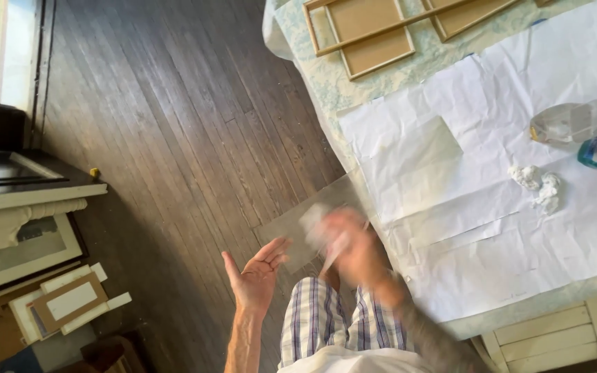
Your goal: Cleaning multiple small rectangular glass panels using a spray cleaner and a cloth on a protected work surface.
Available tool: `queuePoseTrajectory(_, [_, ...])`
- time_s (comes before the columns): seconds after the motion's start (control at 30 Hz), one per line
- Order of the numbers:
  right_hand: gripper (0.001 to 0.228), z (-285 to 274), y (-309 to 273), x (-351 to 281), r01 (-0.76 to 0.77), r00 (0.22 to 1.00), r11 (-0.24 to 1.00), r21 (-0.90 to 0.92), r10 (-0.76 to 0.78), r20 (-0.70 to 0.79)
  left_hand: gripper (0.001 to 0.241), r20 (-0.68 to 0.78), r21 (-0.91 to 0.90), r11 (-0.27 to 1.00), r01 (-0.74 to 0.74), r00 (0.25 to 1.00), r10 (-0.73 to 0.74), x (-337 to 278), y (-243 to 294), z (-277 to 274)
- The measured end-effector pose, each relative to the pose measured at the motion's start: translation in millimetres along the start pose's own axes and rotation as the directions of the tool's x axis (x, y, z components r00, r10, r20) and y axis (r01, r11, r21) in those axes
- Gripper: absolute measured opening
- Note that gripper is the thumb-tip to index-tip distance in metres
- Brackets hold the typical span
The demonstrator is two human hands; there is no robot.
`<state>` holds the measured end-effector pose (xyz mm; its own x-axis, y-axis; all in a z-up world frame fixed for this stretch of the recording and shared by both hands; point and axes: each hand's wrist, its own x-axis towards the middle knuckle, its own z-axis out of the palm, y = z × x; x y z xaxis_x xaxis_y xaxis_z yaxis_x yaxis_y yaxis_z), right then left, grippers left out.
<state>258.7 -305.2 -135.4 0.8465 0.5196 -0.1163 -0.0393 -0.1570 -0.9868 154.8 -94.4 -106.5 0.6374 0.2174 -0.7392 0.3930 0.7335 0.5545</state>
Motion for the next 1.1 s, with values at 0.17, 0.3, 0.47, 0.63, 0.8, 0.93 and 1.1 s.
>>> queuePoseTrajectory(0.17, [0.027,-48.4,90.4,65.5,-0.273,0.87,0.897,-0.348,0.076,-0.487,0.109,0.065,0.056,0.995,-0.078,0.995,0.074,0.0,-1.5,-2.2])
queuePoseTrajectory(0.3, [0.043,53.3,-3.2,30.3,-0.255,0.95,0.966,0.028,0.256,-0.176,0.114,0.035,-0.07,0.996,-0.06,0.997,0.063,9.2,-28.5,-36.3])
queuePoseTrajectory(0.47, [0.035,75.7,-64.8,7.4,0.214,0.972,0.975,-0.054,-0.207,0.113,0.124,-0.127,-0.102,0.992,0.077,0.988,-0.09,1.5,-8.3,-6.3])
queuePoseTrajectory(0.63, [0.041,-46.9,102.1,45.2,-0.12,0.892,0.681,0.723,0.394,-0.223,0.054,-0.072,0.036,0.993,-0.11,0.991,0.112,19.6,-28.4,-42.7])
queuePoseTrajectory(0.8, [0.038,-195.0,165.0,96.3,-0.182,0.831,0.831,-0.526,-0.155,-0.534,0.046,-0.255,0.174,0.984,-0.048,0.962,0.092,22.8,-25.6,-33.9])
queuePoseTrajectory(0.93, [0.041,-220.8,198.7,122.6,-0.186,0.88,0.767,-0.614,-0.148,-0.451,0.041,-0.25,0.232,0.968,-0.098,0.956,0.156,27.0,-40.9,-67.9])
queuePoseTrajectory(1.1, [0.037,-222.4,182.0,87.5,-0.147,0.902,0.706,-0.693,-0.193,-0.387,0.04,-0.147,0.27,0.945,-0.185,0.962,0.231,30.7,-50.1,-94.0])
